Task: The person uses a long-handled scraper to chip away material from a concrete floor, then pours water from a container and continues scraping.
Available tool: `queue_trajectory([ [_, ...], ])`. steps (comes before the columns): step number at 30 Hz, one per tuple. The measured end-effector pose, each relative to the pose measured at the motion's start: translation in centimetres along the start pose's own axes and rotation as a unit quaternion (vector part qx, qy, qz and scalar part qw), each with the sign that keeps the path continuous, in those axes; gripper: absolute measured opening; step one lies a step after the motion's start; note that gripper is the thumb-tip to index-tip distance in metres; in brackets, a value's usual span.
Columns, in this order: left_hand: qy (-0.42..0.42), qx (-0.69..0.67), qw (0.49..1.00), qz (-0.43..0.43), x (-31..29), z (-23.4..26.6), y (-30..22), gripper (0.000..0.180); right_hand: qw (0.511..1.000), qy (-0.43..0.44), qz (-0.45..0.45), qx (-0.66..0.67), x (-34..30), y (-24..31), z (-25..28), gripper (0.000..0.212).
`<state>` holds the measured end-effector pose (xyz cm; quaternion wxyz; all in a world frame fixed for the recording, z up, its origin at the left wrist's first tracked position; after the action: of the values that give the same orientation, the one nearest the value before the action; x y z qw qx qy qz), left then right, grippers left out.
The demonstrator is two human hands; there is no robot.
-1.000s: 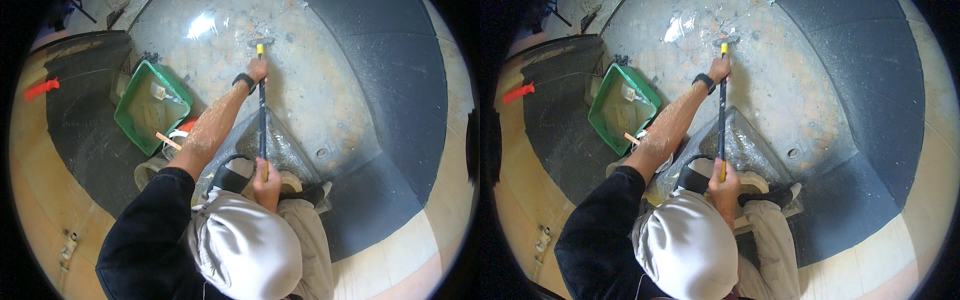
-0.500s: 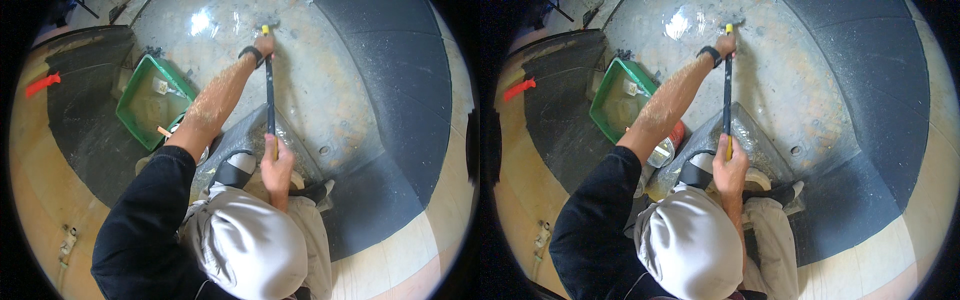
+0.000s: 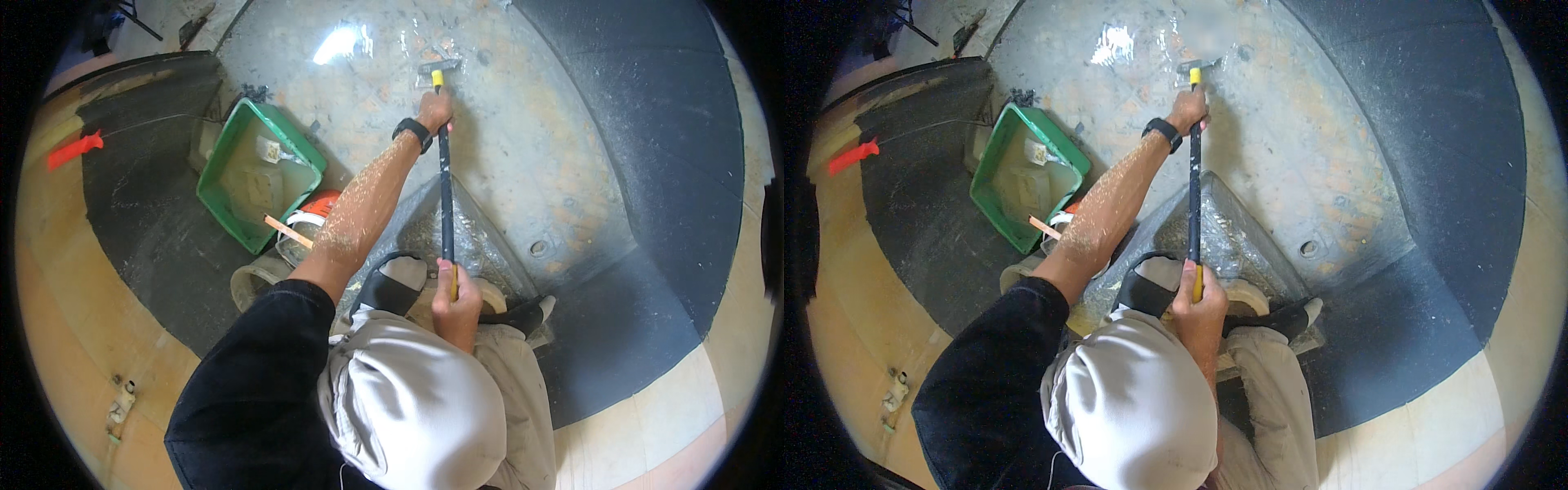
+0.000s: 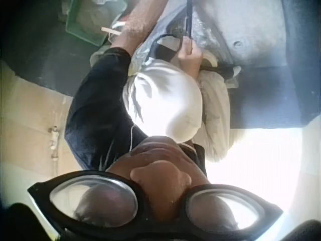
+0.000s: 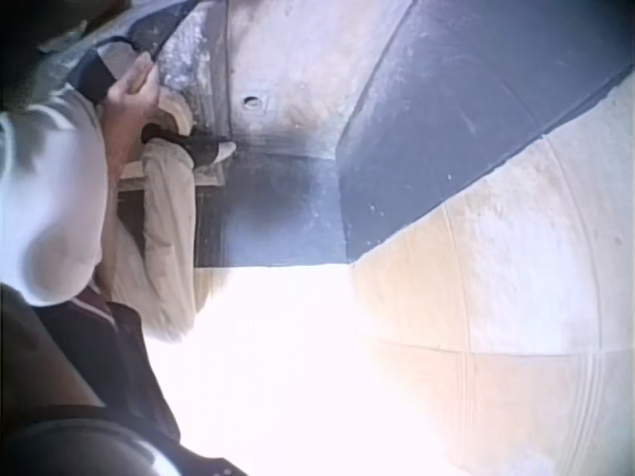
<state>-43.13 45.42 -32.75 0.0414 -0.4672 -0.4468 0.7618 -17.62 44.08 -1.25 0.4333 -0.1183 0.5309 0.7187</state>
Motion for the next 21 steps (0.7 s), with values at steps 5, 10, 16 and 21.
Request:
queue_trajectory([
  [5, -0.004, 0.093, 0.992, -0.08, 3.2, 6.8, -0.1, 0.02, 0.99, 0.113, -0.079, 0.022, 3.7, 4.9, -0.6, 0.034],
  [10, -0.049, 0.149, 0.986, -0.056, 1.1, 0.1, 1.4, 0.03, 0.999, 0.008, 0.038, 0.016, 0.3, 0.6, -0.2, 0.032],
  [16, -0.044, -0.325, 0.944, 0.041, 5.8, 4.9, 2.6, 0.018, 0.993, 0.087, -0.068, 0.039, 3.3, 3.3, -1.1, 0.028],
  [21, -0.085, 0.046, 0.995, 0.004, 1.3, -0.8, 1.1, 0.024, 0.999, 0.028, -0.015, 0.007, -0.8, -2.7, -0.8, 0.035],
])
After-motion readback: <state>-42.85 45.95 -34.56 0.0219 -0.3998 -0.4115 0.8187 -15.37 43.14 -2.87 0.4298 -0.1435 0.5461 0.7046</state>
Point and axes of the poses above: each hand's wrist, its own x-axis towards the middle knuckle, its own z-axis out of the back of the hand, y = z × x, the point moved 5 cm from there along x, towards the middle knuckle, and after that the axes turned 8 degrees about y, right-handed, at the moved point
